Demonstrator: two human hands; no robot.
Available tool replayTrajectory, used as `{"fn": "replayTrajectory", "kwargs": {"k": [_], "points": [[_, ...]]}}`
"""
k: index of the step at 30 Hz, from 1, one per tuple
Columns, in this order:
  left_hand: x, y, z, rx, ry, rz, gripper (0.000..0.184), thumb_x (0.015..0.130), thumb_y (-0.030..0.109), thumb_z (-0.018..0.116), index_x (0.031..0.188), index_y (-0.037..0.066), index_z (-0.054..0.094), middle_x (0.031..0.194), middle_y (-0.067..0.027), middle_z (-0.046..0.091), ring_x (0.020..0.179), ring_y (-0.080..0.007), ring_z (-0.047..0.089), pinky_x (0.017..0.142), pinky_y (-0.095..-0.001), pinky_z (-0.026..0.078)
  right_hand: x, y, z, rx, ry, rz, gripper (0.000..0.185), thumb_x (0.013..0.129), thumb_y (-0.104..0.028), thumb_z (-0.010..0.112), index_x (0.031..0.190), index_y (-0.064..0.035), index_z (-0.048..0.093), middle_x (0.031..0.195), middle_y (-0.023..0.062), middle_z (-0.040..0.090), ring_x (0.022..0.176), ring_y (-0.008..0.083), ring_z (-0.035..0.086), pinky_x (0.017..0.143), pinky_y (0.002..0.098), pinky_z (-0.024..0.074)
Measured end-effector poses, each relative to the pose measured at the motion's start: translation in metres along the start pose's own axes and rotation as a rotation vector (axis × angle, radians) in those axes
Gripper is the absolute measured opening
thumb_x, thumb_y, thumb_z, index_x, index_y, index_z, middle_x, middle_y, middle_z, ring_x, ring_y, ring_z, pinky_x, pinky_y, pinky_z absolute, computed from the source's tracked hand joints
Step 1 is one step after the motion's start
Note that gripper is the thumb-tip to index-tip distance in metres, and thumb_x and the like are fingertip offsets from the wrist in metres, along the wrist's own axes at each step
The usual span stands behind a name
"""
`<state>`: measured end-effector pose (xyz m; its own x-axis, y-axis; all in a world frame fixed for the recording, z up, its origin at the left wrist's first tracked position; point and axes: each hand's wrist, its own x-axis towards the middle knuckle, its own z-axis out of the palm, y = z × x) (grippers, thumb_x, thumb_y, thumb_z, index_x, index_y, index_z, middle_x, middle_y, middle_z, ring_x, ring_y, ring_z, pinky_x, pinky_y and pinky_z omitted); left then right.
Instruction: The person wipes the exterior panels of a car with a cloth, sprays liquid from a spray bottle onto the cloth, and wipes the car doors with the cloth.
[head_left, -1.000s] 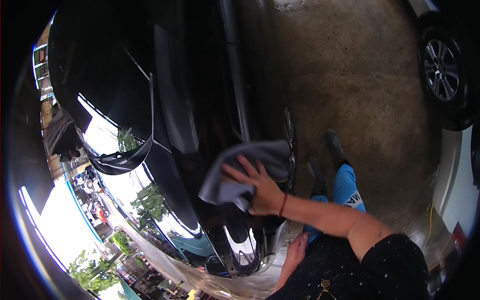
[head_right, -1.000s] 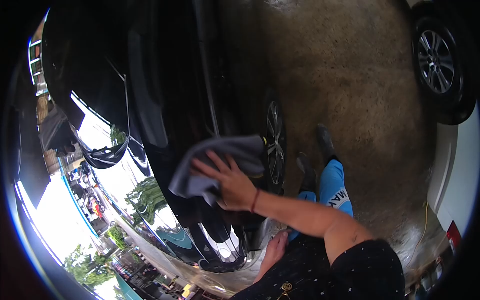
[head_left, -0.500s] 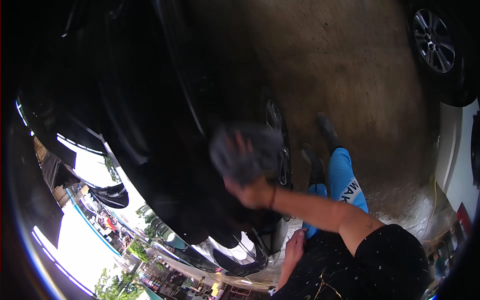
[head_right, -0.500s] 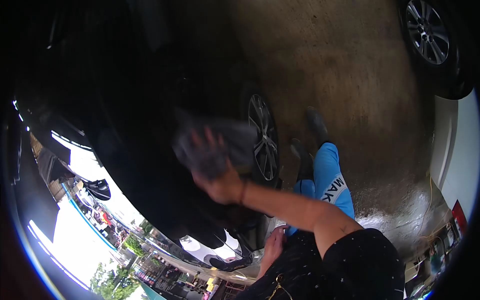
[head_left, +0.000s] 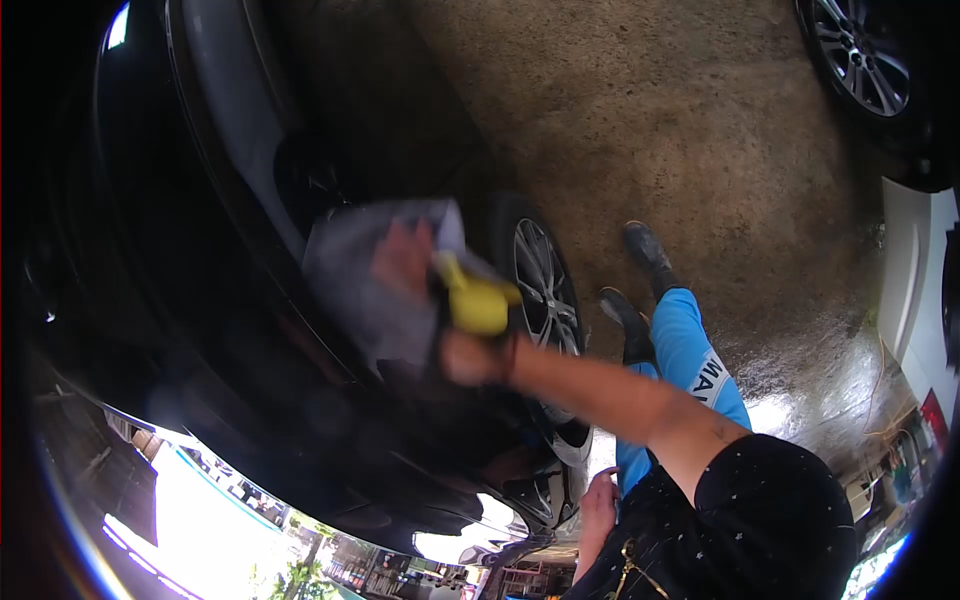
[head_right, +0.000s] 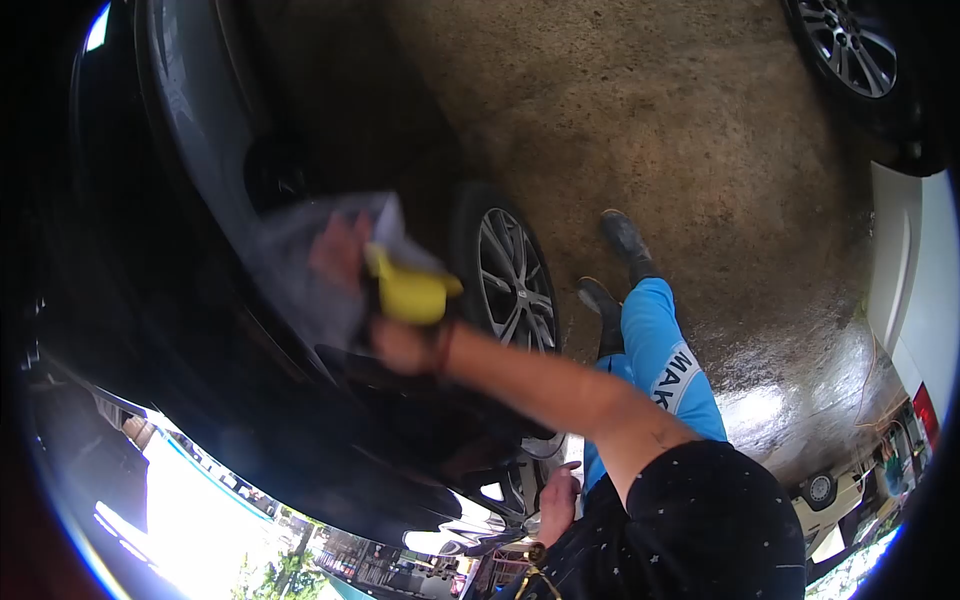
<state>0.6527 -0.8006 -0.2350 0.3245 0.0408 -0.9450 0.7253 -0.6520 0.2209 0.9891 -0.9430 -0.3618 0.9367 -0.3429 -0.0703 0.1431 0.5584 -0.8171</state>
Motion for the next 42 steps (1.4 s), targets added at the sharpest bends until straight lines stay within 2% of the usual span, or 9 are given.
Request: {"fn": "replayTrajectory", "kwargs": {"k": [6, 7, 9, 11, 16, 20, 26, 33, 42], "points": [[0.003, 0.068, 0.002, 0.006, -0.047, -0.058, 0.04, 0.109, 0.035, 0.041, 0.121, 0.006, 0.066, 0.072, -0.0011, 0.055, 0.069, -0.0113, 0.05, 0.065, -0.0288, 0.043, 0.094, 0.075, -0.08, -0.062, 0.248, 0.608, 0.074, 0.104, -0.05, 0.043, 0.145, 0.0128, 0.039, 0.135, 0.0243, 0.06, 0.127, 0.0331, 0.056, 0.108, 0.0405, 0.0409], [0.009, 0.079, 0.002, 0.046, -0.064, 0.004, 0.041, 0.109, 0.035, 0.041, 0.121, 0.006, 0.066, 0.072, -0.001, 0.055, 0.069, -0.0113, 0.051, 0.065, -0.0292, 0.043, 0.047, 0.028, -0.052, -0.731, -0.156, 0.482, 0.064, 0.104, -0.035, 0.044, 0.152, 0.0069, 0.031, 0.146, 0.027, 0.05, 0.134, 0.0396, 0.05, 0.114, 0.0465, 0.0337], [0.022, 0.096, -0.001, 0.064, -0.086, -0.023, 0.042, 0.108, 0.037, 0.041, 0.122, 0.005, 0.065, 0.072, -0.0025, 0.055, 0.07, -0.0129, 0.052, 0.067, -0.0308, 0.044, -0.019, -0.06, 0.006, -0.331, -0.109, 0.159, 0.067, 0.103, -0.026, 0.044, 0.16, -0.0063, 0.017, 0.166, 0.0217, 0.015, 0.155, 0.0372, 0.011, 0.123, 0.0536, -0.0013], [0.043, 0.092, -0.012, 0.219, -0.141, 0.076, 0.043, 0.108, 0.038, 0.042, 0.122, 0.004, 0.064, 0.073, -0.0046, 0.054, 0.072, -0.0144, 0.053, 0.07, -0.032, 0.045, -0.01, -0.054, -0.003, -0.498, -0.156, 0.038, 0.073, 0.102, -0.029, 0.046, 0.161, -0.0055, 0.01, 0.167, 0.0195, 0.011, 0.155, 0.0351, 0.006, 0.123, 0.0505, -0.0034], [0.063, 0.202, -0.041, 0.116, -0.145, 0.074, 0.04, 0.109, 0.034, 0.04, 0.122, 0.005, 0.064, 0.074, -0.0063, 0.055, 0.071, -0.0175, 0.055, 0.071, -0.0319, 0.046, 0.192, 0.047, -0.076, -0.036, 0.072, 0.563, 0.073, 0.107, -0.053, 0.034, 0.148, 0.0075, 0.04, 0.149, 0.0125, 0.047, 0.138, 0.0186, 0.041, 0.116, 0.0303, 0.031], [0.082, 0.243, -0.068, 0.147, -0.157, 0.156, 0.041, 0.109, 0.038, 0.04, 0.125, 0.008, 0.063, 0.074, -0.0066, 0.057, 0.071, -0.0178, 0.058, 0.071, -0.0326, 0.047, 0.362, -0.065, -0.008, -0.241, 0.178, -0.08, 0.062, 0.1, -0.043, 0.053, 0.14, 0.0048, 0.047, 0.145, 0.026, 0.049, 0.14, 0.0377, 0.041, 0.118, 0.0411, 0.0277], [0.101, 0.28, -0.1, 0.215, -0.097, 0.277, 0.039, 0.108, 0.039, 0.041, 0.125, 0.012, 0.063, 0.074, -0.0091, 0.059, 0.071, -0.0225, 0.061, 0.069, -0.0367, 0.048, 0.124, -0.065, 0.05, -0.735, -0.43, -0.355, 0.083, 0.077, -0.023, 0.068, 0.155, -0.023, 0.038, 0.166, 0.017, 0.017, 0.152, 0.0466, 0.013, 0.121, 0.0624, 0.0113], [0.074, 0.36, -0.073, -0.125, 0.092, 0.216, 0.038, 0.109, 0.035, 0.042, 0.122, 0.006, 0.064, 0.069, -0.0028, 0.049, 0.067, -0.0129, 0.049, 0.065, -0.029, 0.042, 0.466, -0.152, 0.076, -0.664, -0.155, -0.392, 0.07, 0.094, -0.031, 0.061, 0.147, 0.0061, 0.035, 0.153, 0.0326, 0.032, 0.146, 0.048, 0.021, 0.121, 0.0566, 0.0117], [0.05, 0.41, -0.051, -0.028, 0.112, 0.171, 0.035, 0.108, 0.031, 0.045, 0.122, 0.005, 0.064, 0.07, -0.0074, 0.055, 0.065, -0.0159, 0.054, 0.064, -0.0325, 0.045, 0.223, -0.141, 0.044, -0.732, -0.816, -0.285, 0.082, 0.068, -0.026, 0.07, 0.147, -0.0146, 0.05, 0.16, 0.0138, 0.032, 0.146, 0.0449, 0.029, 0.116, 0.0574, 0.0307]]}}
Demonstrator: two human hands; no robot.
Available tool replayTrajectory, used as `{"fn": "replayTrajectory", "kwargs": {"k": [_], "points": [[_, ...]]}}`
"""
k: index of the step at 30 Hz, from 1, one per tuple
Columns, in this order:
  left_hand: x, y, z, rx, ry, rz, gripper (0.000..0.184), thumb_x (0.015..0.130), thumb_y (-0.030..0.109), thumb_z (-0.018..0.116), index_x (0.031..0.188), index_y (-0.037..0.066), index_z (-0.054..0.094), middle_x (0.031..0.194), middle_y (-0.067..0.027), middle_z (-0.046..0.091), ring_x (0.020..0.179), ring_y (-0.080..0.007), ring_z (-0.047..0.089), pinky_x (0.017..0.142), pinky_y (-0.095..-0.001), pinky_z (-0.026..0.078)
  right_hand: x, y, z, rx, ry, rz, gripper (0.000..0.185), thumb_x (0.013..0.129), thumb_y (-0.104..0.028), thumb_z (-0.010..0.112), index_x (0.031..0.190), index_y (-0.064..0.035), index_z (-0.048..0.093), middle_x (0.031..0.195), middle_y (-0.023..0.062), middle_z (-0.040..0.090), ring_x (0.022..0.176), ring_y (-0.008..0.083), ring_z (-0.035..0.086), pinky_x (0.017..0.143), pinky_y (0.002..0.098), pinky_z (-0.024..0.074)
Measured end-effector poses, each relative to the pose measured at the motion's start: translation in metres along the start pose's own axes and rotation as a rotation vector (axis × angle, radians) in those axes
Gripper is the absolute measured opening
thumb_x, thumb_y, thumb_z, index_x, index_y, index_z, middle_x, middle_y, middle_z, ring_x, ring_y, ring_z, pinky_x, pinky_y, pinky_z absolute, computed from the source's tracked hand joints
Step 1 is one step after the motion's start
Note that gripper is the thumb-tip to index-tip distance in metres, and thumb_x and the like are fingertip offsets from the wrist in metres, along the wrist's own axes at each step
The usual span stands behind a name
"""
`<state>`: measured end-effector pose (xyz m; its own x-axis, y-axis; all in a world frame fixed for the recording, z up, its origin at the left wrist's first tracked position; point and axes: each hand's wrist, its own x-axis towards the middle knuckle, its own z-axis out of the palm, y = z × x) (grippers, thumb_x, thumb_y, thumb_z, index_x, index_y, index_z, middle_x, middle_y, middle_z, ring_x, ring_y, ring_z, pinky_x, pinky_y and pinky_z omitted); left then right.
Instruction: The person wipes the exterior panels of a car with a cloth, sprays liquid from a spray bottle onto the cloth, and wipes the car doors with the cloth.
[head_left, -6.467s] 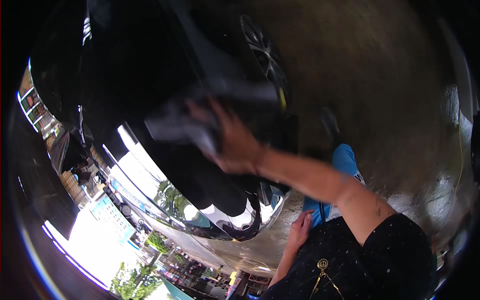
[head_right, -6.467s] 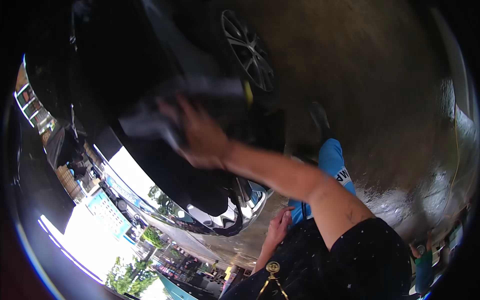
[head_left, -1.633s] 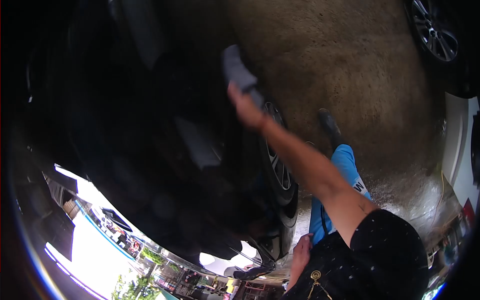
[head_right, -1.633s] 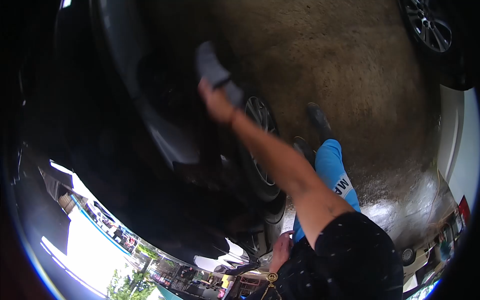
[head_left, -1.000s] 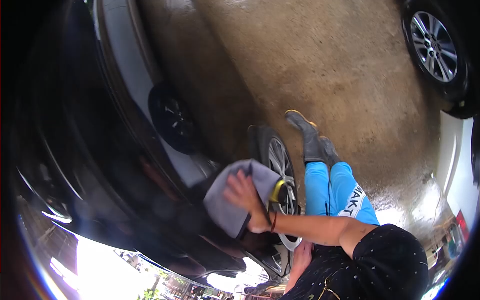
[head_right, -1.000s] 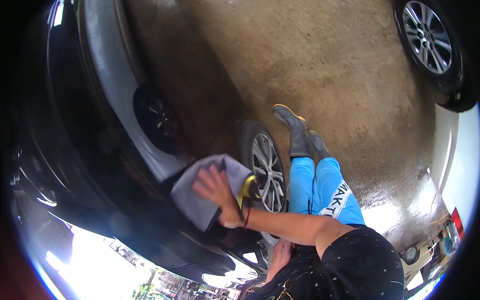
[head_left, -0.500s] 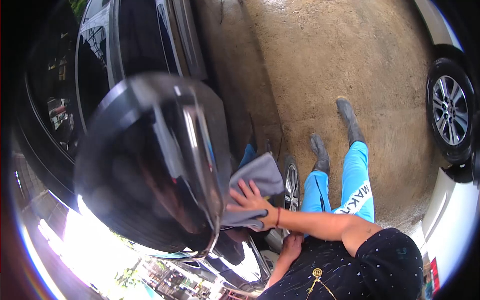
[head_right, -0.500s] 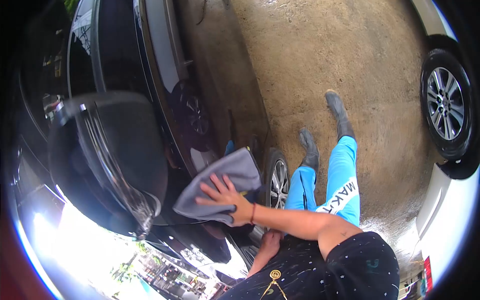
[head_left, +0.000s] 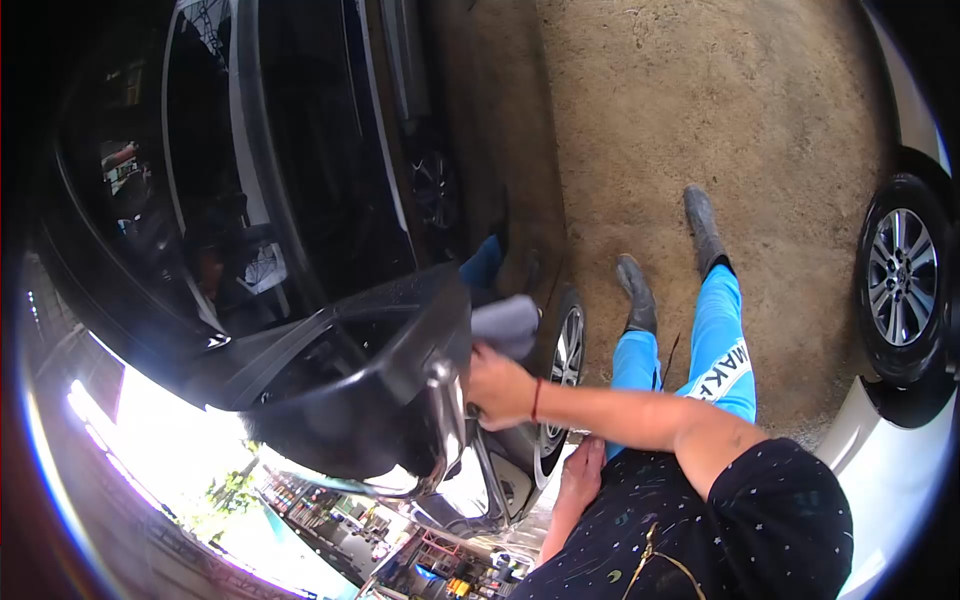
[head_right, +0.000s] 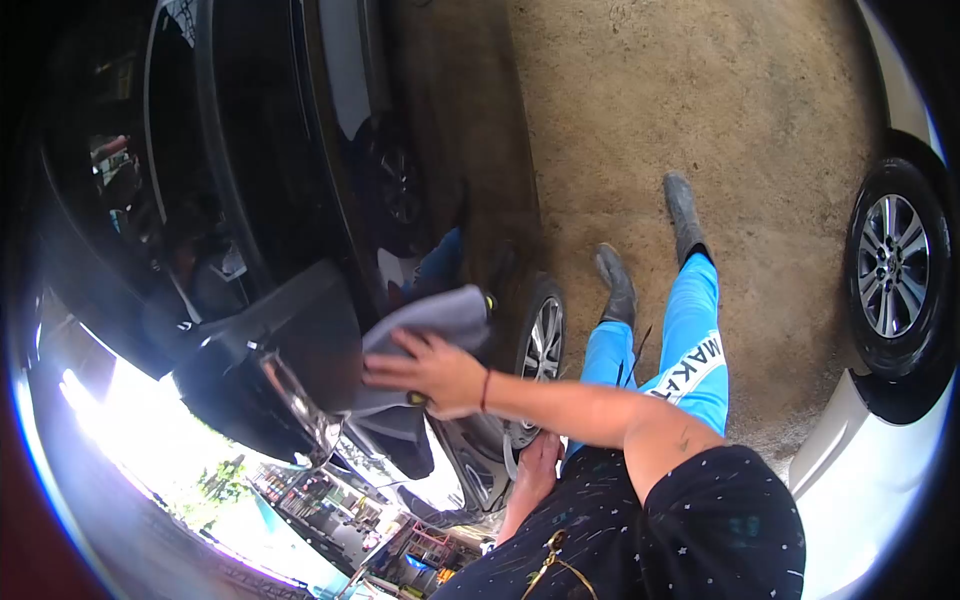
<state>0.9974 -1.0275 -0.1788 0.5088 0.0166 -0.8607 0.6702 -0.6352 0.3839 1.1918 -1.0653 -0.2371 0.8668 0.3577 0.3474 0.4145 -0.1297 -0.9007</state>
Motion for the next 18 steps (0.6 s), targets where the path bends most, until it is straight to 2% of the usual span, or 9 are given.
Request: {"fn": "replayTrajectory", "kwargs": {"k": [3, 6, 7, 8, 9, 11, 13, 16, 18], "points": [[-0.01, -0.001, -0.02, -0.002, 0.068, 0.047, 0.033, 0.107, 0.027, 0.048, 0.123, 0.004, 0.066, 0.07, -0.0044, 0.056, 0.065, -0.0135, 0.055, 0.064, -0.0299, 0.046, 0.117, 0.031, -0.066, -0.322, 0.398, 0.027, 0.081, 0.071, -0.038, 0.067, 0.146, -0.0145, 0.049, 0.157, 0.0105, 0.038, 0.148, 0.0459, 0.021, 0.117, 0.0617, 0.025], [-0.037, 0.024, -0.053, -0.098, 0.209, 0.123, 0.036, 0.105, 0.025, 0.045, 0.122, 0.001, 0.067, 0.074, 0.0006, 0.06, 0.064, -0.0086, 0.051, 0.061, -0.0258, 0.042, 0.204, 0.069, -0.136, -0.366, 0.722, 0.006, 0.07, 0.079, -0.028, 0.072, 0.143, -0.0114, 0.05, 0.155, 0.0133, 0.039, 0.146, 0.0476, 0.022, 0.117, 0.0652, 0.0213], [-0.049, 0.051, -0.069, -0.022, 0.281, 0.167, 0.038, 0.105, 0.027, 0.045, 0.12, 0.001, 0.068, 0.073, 0.0001, 0.062, 0.062, -0.0079, 0.051, 0.058, -0.0268, 0.042, 0.203, 0.068, -0.13, -0.265, 0.735, 0.044, 0.064, 0.085, -0.018, 0.069, 0.146, -0.016, 0.048, 0.15, 0.011, 0.047, 0.144, 0.0468, 0.029, 0.118, 0.0632, 0.0211], [-0.061, 0.041, -0.086, -0.073, 0.349, 0.275, 0.041, 0.105, 0.03, 0.044, 0.117, 0.0, 0.07, 0.071, -0.0014, 0.063, 0.059, -0.0075, 0.051, 0.055, -0.027, 0.041, 0.186, 0.054, -0.115, -0.531, 0.416, 0.169, 0.062, 0.086, -0.029, 0.066, 0.143, -0.0121, 0.051, 0.15, 0.0144, 0.045, 0.145, 0.0477, 0.028, 0.119, 0.0641, 0.0187], [-0.075, 0.058, -0.105, -0.134, 0.495, 0.193, 0.035, 0.089, 0.01, 0.051, 0.113, -0.001, 0.073, 0.073, -0.004, 0.063, 0.067, -0.0105, 0.059, 0.062, -0.027, 0.049, 0.141, 0.044, -0.074, -0.477, 0.39, 0.09, 0.062, 0.082, -0.032, 0.065, 0.14, -0.0104, 0.054, 0.149, 0.0158, 0.046, 0.146, 0.0473, 0.026, 0.12, 0.0636, 0.0165], [-0.089, 0.091, -0.149, -0.195, 0.705, 0.527, 0.03, 0.092, 0.015, 0.051, 0.107, 0.0, 0.073, 0.075, -0.0054, 0.064, 0.065, -0.0111, 0.058, 0.062, -0.0264, 0.048, 0.051, 0.024, 0.006, -0.362, 0.322, -0.062, 0.066, 0.075, -0.038, 0.063, 0.133, -0.0072, 0.061, 0.147, 0.0186, 0.048, 0.148, 0.0463, 0.024, 0.122, 0.0625, 0.0121], [-0.097, 0.139, -0.197, -0.077, 1.011, 0.712, 0.034, 0.094, 0.021, 0.051, 0.114, 0.0, 0.069, 0.078, -0.007, 0.063, 0.064, -0.0109, 0.053, 0.063, -0.027, 0.047, 0.008, -0.003, 0.011, 0.036, -0.133, -0.017, 0.068, 0.064, -0.026, 0.068, 0.129, -0.0043, 0.064, 0.147, 0.0165, 0.048, 0.149, 0.0422, 0.027, 0.123, 0.0604, 0.0159], [-0.093, 0.226, -0.27, 0.178, 1.365, 0.863, 0.042, 0.098, 0.03, 0.05, 0.123, -0.001, 0.063, 0.082, -0.0094, 0.062, 0.062, -0.0106, 0.046, 0.064, -0.028, 0.046, 0.093, 0.026, -0.029, -0.458, 0.229, -0.037, 0.068, 0.07, -0.024, 0.068, 0.136, -0.0084, 0.058, 0.149, 0.0142, 0.046, 0.148, 0.042, 0.027, 0.119, 0.0619, 0.0214], [-0.08, 0.282, -0.315, 0.327, 1.479, 0.848, 0.048, 0.101, 0.036, 0.05, 0.129, -0.002, 0.059, 0.085, -0.011, 0.062, 0.061, -0.0104, 0.042, 0.065, -0.0286, 0.045, 0.168, 0.055, -0.106, -0.452, 0.523, -0.021, 0.056, 0.085, -0.023, 0.062, 0.139, -0.011, 0.054, 0.151, 0.0162, 0.044, 0.148, 0.0423, 0.025, 0.117, 0.0636, 0.0243]]}}
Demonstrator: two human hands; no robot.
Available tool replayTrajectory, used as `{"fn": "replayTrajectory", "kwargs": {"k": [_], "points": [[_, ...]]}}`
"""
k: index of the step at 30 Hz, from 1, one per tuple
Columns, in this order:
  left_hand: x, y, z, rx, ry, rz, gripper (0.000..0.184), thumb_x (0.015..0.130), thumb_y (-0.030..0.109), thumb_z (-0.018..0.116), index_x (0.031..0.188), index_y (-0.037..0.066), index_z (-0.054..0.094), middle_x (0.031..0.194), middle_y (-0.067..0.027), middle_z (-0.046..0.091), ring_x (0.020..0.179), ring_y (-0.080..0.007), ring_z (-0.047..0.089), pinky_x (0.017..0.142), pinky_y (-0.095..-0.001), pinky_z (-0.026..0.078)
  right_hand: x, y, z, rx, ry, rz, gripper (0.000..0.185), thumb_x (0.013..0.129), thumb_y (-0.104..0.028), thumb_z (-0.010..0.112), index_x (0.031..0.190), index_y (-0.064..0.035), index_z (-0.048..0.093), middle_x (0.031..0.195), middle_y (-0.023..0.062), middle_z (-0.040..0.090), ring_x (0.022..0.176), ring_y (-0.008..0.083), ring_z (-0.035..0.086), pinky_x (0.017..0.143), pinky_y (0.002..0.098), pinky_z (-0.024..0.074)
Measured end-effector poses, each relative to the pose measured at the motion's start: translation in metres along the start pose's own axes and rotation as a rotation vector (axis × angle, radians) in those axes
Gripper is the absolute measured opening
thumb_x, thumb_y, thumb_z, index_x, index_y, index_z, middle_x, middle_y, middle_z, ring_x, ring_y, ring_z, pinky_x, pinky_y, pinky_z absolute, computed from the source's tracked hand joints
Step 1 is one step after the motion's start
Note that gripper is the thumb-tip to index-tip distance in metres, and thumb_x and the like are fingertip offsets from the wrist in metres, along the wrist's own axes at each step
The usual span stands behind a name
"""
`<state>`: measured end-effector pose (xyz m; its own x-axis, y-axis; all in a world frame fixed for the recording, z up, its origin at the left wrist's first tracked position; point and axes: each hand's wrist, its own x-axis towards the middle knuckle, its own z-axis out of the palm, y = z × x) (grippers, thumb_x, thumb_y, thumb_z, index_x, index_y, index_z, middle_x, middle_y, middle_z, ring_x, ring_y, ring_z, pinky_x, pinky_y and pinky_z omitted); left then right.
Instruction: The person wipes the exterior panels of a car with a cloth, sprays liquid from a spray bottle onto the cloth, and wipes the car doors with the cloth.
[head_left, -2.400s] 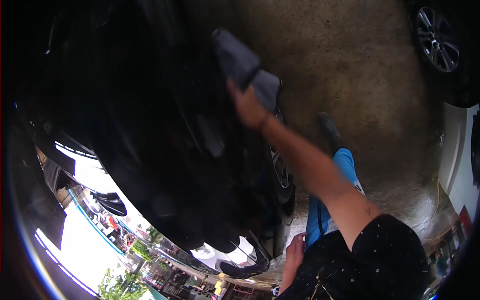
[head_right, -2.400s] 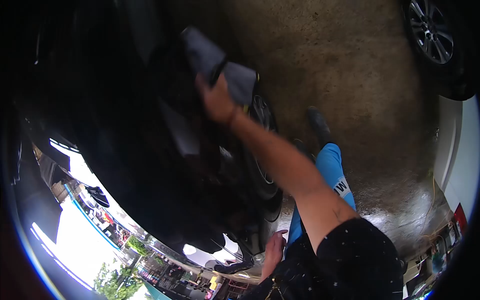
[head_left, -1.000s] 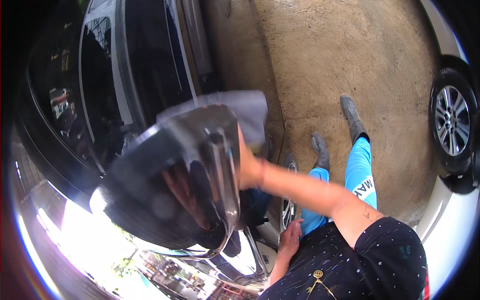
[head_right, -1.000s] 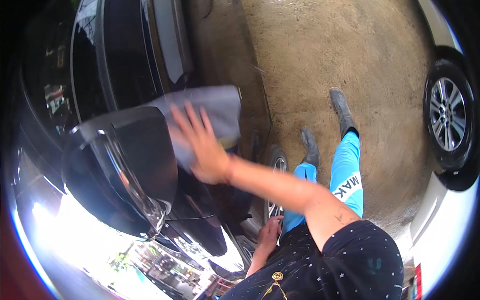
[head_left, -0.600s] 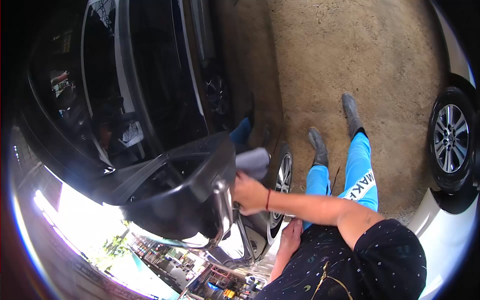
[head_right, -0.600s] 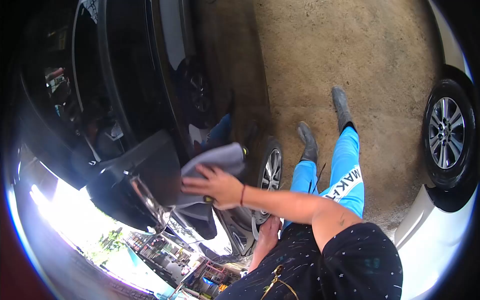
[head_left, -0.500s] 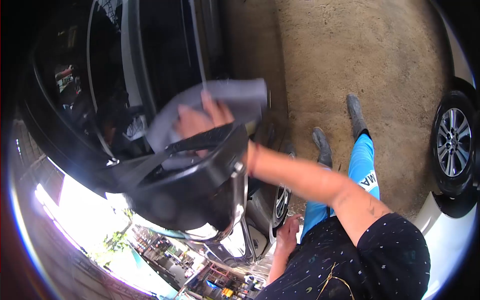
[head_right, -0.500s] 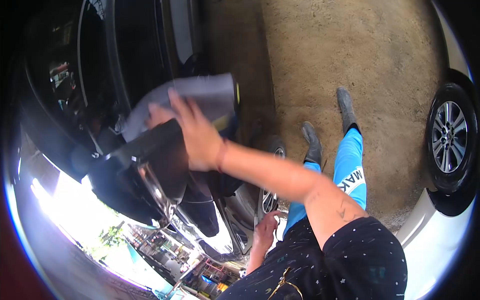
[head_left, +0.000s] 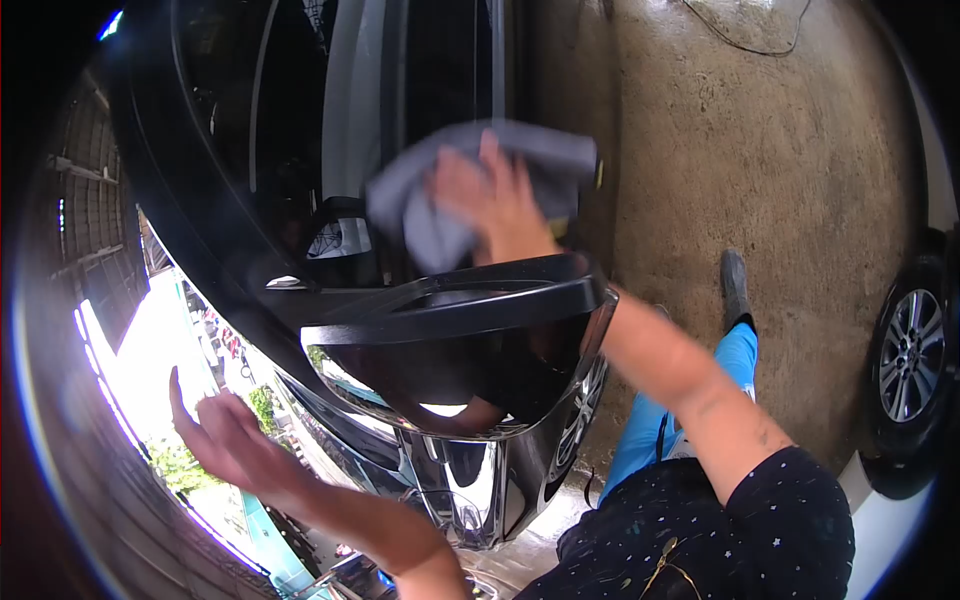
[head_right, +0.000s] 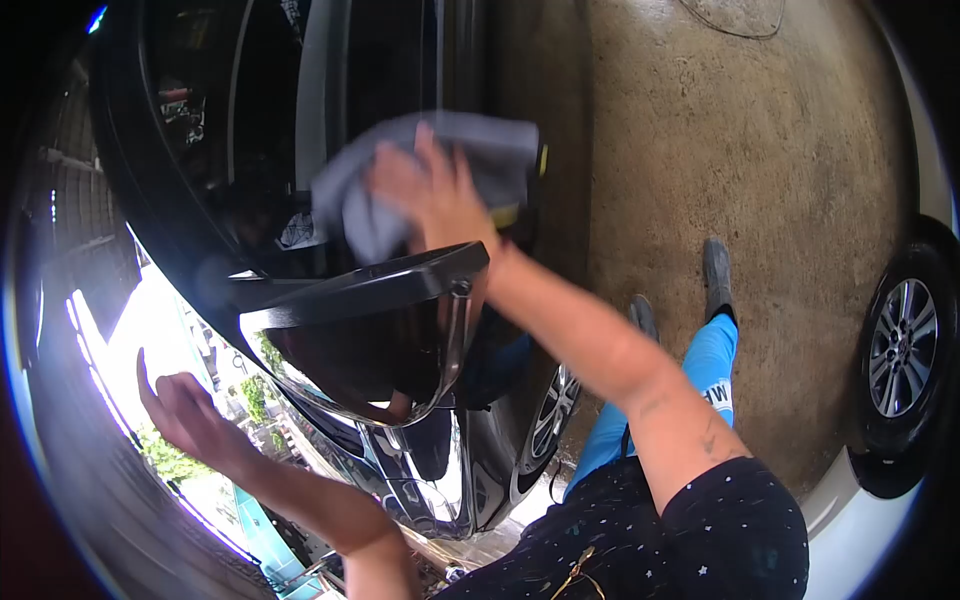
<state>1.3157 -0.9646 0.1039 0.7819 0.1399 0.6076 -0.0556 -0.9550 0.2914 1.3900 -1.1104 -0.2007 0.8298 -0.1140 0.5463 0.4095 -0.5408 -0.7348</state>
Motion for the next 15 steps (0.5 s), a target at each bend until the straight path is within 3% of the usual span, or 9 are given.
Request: {"fn": "replayTrajectory", "kwargs": {"k": [2, 3, 5, 6, 8, 10, 11, 13, 15], "points": [[0.06, -0.001, 0.024, 0.174, -0.044, 0.016, 0.055, 0.103, 0.042, 0.049, 0.136, -0.003, 0.055, 0.089, -0.0126, 0.061, 0.06, -0.0102, 0.037, 0.065, -0.0292, 0.044, 0.08, 0.044, -0.014, 0.066, 0.088, 0.064, 0.05, 0.092, -0.024, 0.06, 0.14, -0.0103, 0.053, 0.153, 0.0212, 0.041, 0.147, 0.0429, 0.023, 0.118, 0.0611, 0.0219], [0.083, -0.004, 0.034, 0.257, -0.08, 0.02, 0.064, 0.102, 0.05, 0.049, 0.139, -0.002, 0.053, 0.097, -0.0157, 0.064, 0.066, -0.0139, 0.046, 0.071, -0.0314, 0.047, 0.099, 0.054, -0.004, 0.009, 0.149, 0.084, 0.05, 0.093, -0.024, 0.061, 0.14, -0.0096, 0.053, 0.153, 0.0249, 0.039, 0.147, 0.0439, 0.02, 0.12, 0.0579, 0.0198], [0.122, -0.013, 0.051, 0.412, -0.138, 0.017, 0.079, 0.099, 0.064, 0.047, 0.145, -0.001, 0.048, 0.113, -0.0219, 0.068, 0.084, -0.0233, 0.066, 0.084, -0.0362, 0.052, 0.064, 0.011, -0.024, 0.308, 0.181, 0.189, 0.054, 0.096, -0.029, 0.057, 0.142, -0.0022, 0.05, 0.153, 0.0308, 0.033, 0.145, 0.0469, 0.026, 0.121, 0.0563, 0.0194], [0.136, -0.017, 0.054, 0.403, -0.133, 0.02, 0.079, 0.099, 0.064, 0.047, 0.145, -0.001, 0.048, 0.113, -0.0219, 0.068, 0.084, -0.0233, 0.066, 0.084, -0.0362, 0.052, 0.012, 0.0, -0.009, 0.097, 0.056, 0.08, 0.058, 0.093, -0.03, 0.059, 0.144, -0.005, 0.049, 0.156, 0.0255, 0.033, 0.146, 0.0443, 0.026, 0.12, 0.0572, 0.0218], [0.161, -0.025, 0.066, 0.609, -0.271, -0.038, 0.091, 0.094, 0.076, 0.04, 0.15, 0.003, 0.042, 0.143, -0.0233, 0.055, 0.137, -0.0406, 0.048, 0.113, -0.0518, 0.038, -0.089, -0.02, 0.02, -0.307, -0.115, -0.205, 0.066, 0.088, -0.032, 0.063, 0.148, -0.0104, 0.048, 0.161, 0.015, 0.032, 0.149, 0.0391, 0.028, 0.117, 0.0588, 0.0266], [0.171, -0.031, 0.068, 0.654, -0.272, -0.012, 0.087, 0.097, 0.071, 0.041, 0.149, 0.002, 0.044, 0.139, -0.0256, 0.057, 0.132, -0.0417, 0.052, 0.11, -0.05, 0.041, -0.09, -0.024, -0.001, -0.217, -0.27, -0.339, 0.071, 0.081, -0.031, 0.065, 0.149, -0.0175, 0.048, 0.162, 0.0074, 0.032, 0.15, 0.0355, 0.026, 0.117, 0.0582, 0.0276], [0.175, -0.031, 0.069, 0.701, -0.275, 0.011, 0.082, 0.099, 0.067, 0.041, 0.147, 0.0, 0.046, 0.134, -0.028, 0.06, 0.128, -0.0428, 0.057, 0.106, -0.0483, 0.044, -0.05, -0.023, -0.034, 0.281, -0.383, -0.205, 0.074, 0.078, -0.03, 0.066, 0.15, -0.021, 0.048, 0.162, 0.0053, 0.032, 0.151, 0.0341, 0.026, 0.117, 0.0573, 0.0272], [0.175, -0.018, 0.07, 0.708, -0.312, -0.011, 0.083, 0.1, 0.067, 0.04, 0.146, -0.001, 0.046, 0.132, -0.0281, 0.061, 0.125, -0.0405, 0.059, 0.105, -0.0445, 0.045, 0.045, 0.011, -0.047, 0.203, -0.364, -0.068, 0.078, 0.071, -0.021, 0.067, 0.147, -0.0227, 0.05, 0.162, 0.0053, 0.034, 0.152, 0.037, 0.023, 0.116, 0.0607, 0.0259], [0.177, -0.017, 0.069, 0.701, -0.363, -0.057, 0.083, 0.1, 0.065, 0.043, 0.145, -0.004, 0.047, 0.133, -0.0289, 0.06, 0.125, -0.0375, 0.06, 0.105, -0.0416, 0.046, 0.142, 0.08, -0.036, 0.026, -0.069, -0.031, 0.08, 0.077, -0.012, 0.062, 0.153, -0.0239, 0.04, 0.164, 0.0081, 0.029, 0.153, 0.0393, 0.017, 0.116, 0.0688, 0.018]]}}
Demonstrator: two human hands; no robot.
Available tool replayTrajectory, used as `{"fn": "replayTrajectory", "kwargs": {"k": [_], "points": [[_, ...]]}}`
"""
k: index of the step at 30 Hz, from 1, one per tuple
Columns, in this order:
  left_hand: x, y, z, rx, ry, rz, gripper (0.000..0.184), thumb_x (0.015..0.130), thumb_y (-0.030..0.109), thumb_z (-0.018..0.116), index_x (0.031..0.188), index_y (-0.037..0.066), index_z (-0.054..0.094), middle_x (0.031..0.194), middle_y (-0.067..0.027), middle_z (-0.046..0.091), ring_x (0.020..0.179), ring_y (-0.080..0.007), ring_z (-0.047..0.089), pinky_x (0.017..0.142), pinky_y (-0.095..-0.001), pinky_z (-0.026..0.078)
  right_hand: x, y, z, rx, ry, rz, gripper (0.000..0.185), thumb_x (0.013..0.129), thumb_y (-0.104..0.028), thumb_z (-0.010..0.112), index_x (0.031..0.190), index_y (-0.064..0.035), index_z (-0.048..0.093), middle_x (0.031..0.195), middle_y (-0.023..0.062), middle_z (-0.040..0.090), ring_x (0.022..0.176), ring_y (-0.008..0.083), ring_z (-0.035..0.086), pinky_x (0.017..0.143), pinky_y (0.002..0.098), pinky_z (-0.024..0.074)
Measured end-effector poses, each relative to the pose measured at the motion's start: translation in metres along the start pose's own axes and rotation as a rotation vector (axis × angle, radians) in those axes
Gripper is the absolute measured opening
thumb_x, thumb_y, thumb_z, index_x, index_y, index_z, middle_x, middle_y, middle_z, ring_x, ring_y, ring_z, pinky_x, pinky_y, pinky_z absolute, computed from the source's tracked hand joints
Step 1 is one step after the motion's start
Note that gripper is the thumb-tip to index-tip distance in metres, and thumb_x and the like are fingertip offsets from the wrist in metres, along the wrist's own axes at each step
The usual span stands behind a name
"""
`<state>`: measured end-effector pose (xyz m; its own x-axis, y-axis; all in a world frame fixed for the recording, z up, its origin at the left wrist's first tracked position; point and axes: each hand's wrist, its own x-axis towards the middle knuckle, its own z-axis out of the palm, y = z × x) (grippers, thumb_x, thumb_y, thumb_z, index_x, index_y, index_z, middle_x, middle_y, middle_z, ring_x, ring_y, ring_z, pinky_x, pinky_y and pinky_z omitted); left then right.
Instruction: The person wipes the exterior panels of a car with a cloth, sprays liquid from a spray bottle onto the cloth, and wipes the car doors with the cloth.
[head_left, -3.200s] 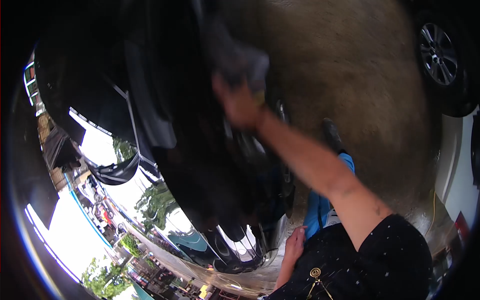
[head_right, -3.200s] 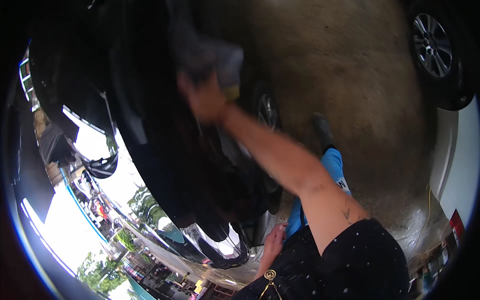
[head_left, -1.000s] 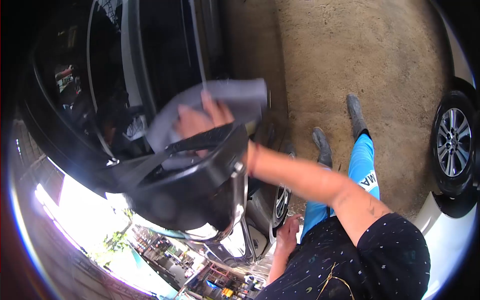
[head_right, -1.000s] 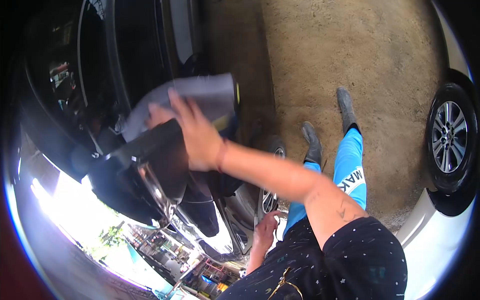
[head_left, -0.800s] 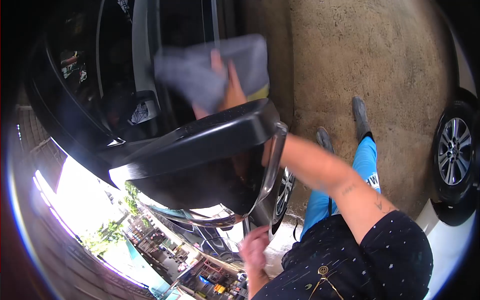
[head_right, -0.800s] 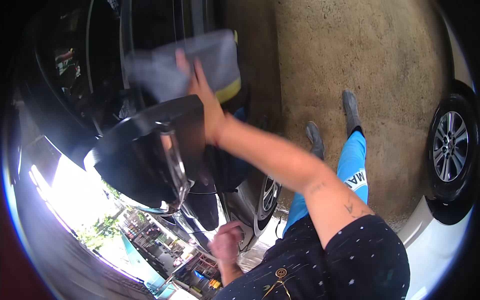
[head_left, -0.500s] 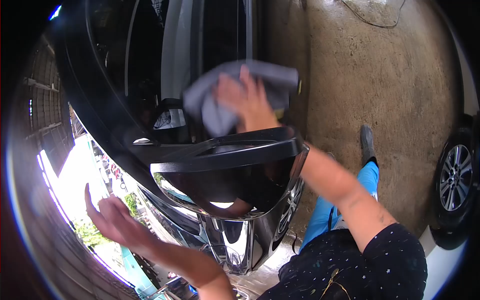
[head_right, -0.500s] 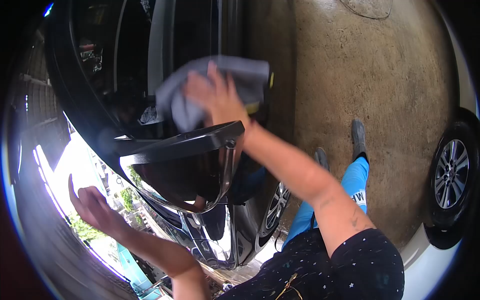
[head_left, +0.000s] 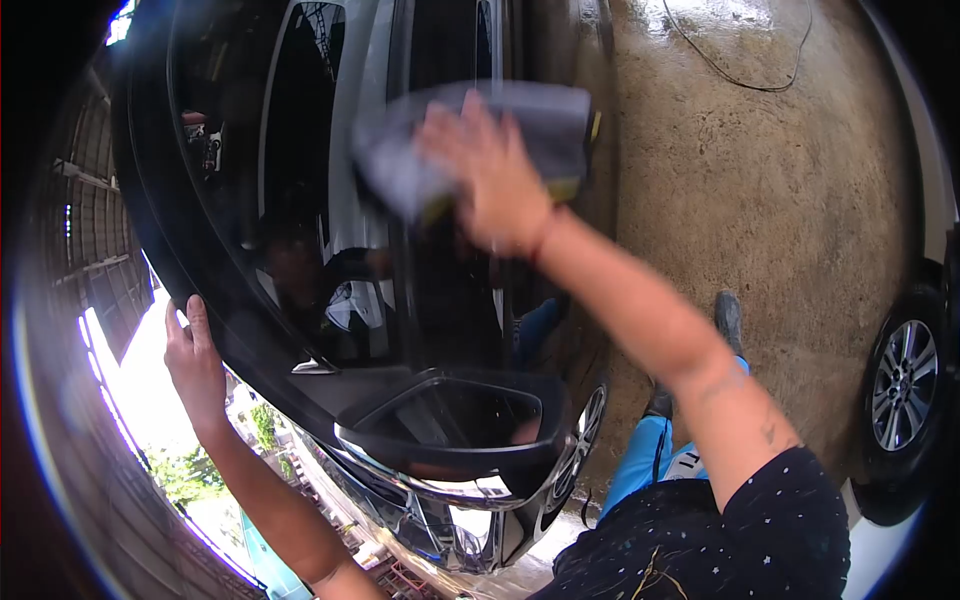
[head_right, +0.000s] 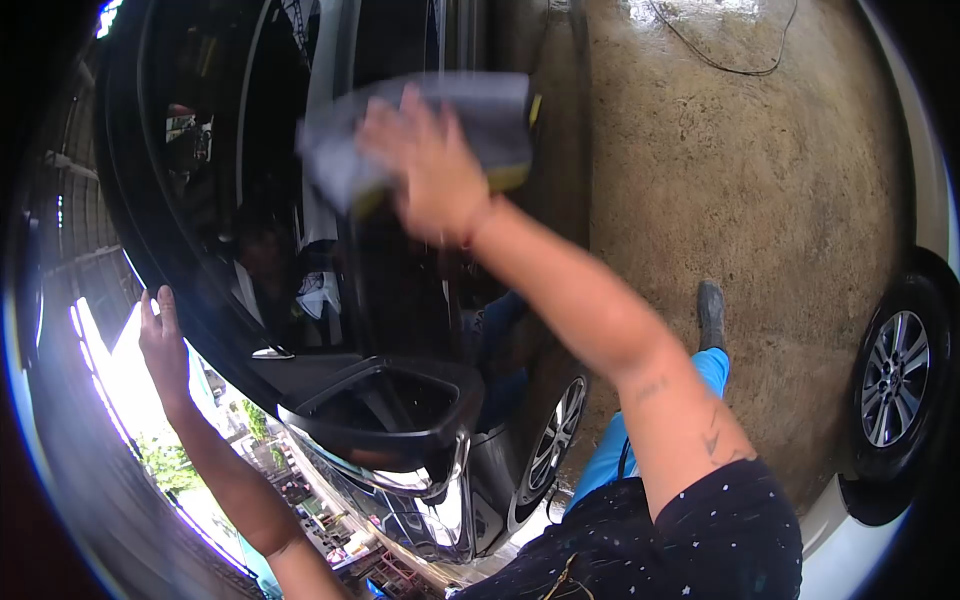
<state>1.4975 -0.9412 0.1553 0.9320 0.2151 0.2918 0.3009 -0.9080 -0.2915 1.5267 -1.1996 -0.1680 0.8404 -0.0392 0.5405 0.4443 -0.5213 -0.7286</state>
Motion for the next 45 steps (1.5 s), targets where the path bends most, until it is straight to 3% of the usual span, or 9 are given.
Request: {"fn": "replayTrajectory", "kwargs": {"k": [5, 12, 18, 24, 26, 36, 39, 40, 45], "points": [[-0.009, 0.008, 0.003, -0.073, 0.118, 0.069, 0.079, 0.1, 0.058, 0.05, 0.144, -0.007, 0.046, 0.119, -0.0284, 0.068, 0.109, -0.0345, 0.068, 0.097, -0.041, 0.048, 0.069, 0.058, 0.006, 0.286, 0.135, 0.314, 0.059, 0.094, -0.031, 0.056, 0.147, -0.0066, 0.045, 0.16, 0.0216, 0.028, 0.149, 0.0439, 0.02, 0.121, 0.0608, 0.0149], [-0.005, 0.008, 0.015, -0.066, 0.209, 0.123, 0.07, 0.103, 0.048, 0.052, 0.143, -0.009, 0.046, 0.114, -0.0268, 0.067, 0.089, -0.0266, 0.061, 0.089, -0.0378, 0.048, -0.082, -0.039, -0.01, 0.369, -0.486, 0.064, 0.091, 0.062, -0.009, 0.061, 0.151, -0.0245, 0.047, 0.165, 0.0022, 0.03, 0.154, 0.0415, 0.016, 0.117, 0.0595, 0.0248], [-0.007, 0.018, 0.01, -0.15, 0.103, -0.053, 0.066, 0.105, 0.043, 0.053, 0.143, -0.01, 0.045, 0.068, -0.0064, 0.051, 0.063, -0.0134, 0.04, 0.06, -0.0308, 0.037, 0.227, 0.166, 0.009, -0.052, 0.504, 0.147, 0.05, 0.101, -0.031, 0.048, 0.146, -0.0109, 0.047, 0.155, 0.0146, 0.041, 0.146, 0.0397, 0.03, 0.121, 0.0595, 0.0178], [-0.005, 0.016, 0.007, -0.279, 0.095, -0.049, 0.056, 0.105, 0.029, 0.056, 0.147, -0.006, 0.042, 0.066, 0.0012, 0.033, 0.06, -0.0086, 0.028, 0.053, -0.0303, 0.022, 0.004, 0.036, -0.013, 0.072, -0.289, 0.011, 0.084, 0.074, -0.019, 0.063, 0.154, -0.0145, 0.039, 0.166, 0.0072, 0.025, 0.156, 0.0374, 0.006, 0.123, 0.0578, 0.0059], [-0.004, 0.011, 0.009, -0.287, 0.098, -0.028, 0.057, 0.105, 0.03, 0.056, 0.148, -0.005, 0.042, 0.068, 0.0015, 0.034, 0.062, -0.0087, 0.027, 0.054, -0.0301, 0.022, 0.064, 0.053, -0.045, 0.151, -0.418, 0.057, 0.098, 0.06, -0.007, 0.061, 0.155, -0.0157, 0.039, 0.166, 0.0119, 0.024, 0.154, 0.0449, 0.01, 0.123, 0.0568, 0.008], [-0.005, 0.016, 0.005, -0.221, 0.057, -0.101, 0.062, 0.105, 0.033, 0.055, 0.151, -0.005, 0.037, 0.069, -0.0004, 0.031, 0.063, -0.0105, 0.028, 0.054, -0.0313, 0.022, 0.471, 0.349, -0.028, -0.206, 0.292, 0.464, 0.065, 0.101, -0.042, 0.046, 0.153, -0.0046, 0.035, 0.161, 0.0187, 0.029, 0.152, 0.0401, 0.018, 0.123, 0.0485, 0.0166], [-0.003, 0.009, 0.008, -0.192, 0.077, -0.04, 0.061, 0.106, 0.031, 0.055, 0.151, -0.005, 0.036, 0.07, 0.0005, 0.031, 0.063, -0.0107, 0.027, 0.054, -0.0314, 0.022, 0.409, 0.256, -0.068, -0.363, -0.37, 0.323, 0.058, 0.106, -0.042, 0.031, 0.124, 0.0013, 0.064, 0.127, 0.027, 0.063, 0.126, 0.0408, 0.054, 0.119, 0.0555, 0.0209], [-0.005, 0.01, 0.008, -0.207, 0.086, -0.044, 0.06, 0.106, 0.03, 0.054, 0.151, -0.004, 0.036, 0.07, 0.0007, 0.032, 0.063, -0.0107, 0.027, 0.054, -0.0314, 0.022, 0.341, 0.232, -0.042, -0.241, -0.036, 0.091, 0.051, 0.106, -0.038, 0.033, 0.119, 0.0006, 0.064, 0.12, 0.0271, 0.065, 0.118, 0.0444, 0.056, 0.117, 0.0559, 0.0234], [-0.005, 0.005, 0.004, -0.16, 0.0, -0.079, 0.059, 0.107, 0.029, 0.05, 0.15, -0.008, 0.035, 0.115, -0.016, 0.051, 0.098, -0.0208, 0.048, 0.085, -0.0312, 0.037, -0.025, 0.042, -0.02, 0.566, -0.267, 0.007, 0.069, 0.085, -0.023, 0.064, 0.152, -0.0224, 0.045, 0.166, 0.0007, 0.025, 0.156, 0.0387, 0.003, 0.123, 0.0574, 0.0036]]}}
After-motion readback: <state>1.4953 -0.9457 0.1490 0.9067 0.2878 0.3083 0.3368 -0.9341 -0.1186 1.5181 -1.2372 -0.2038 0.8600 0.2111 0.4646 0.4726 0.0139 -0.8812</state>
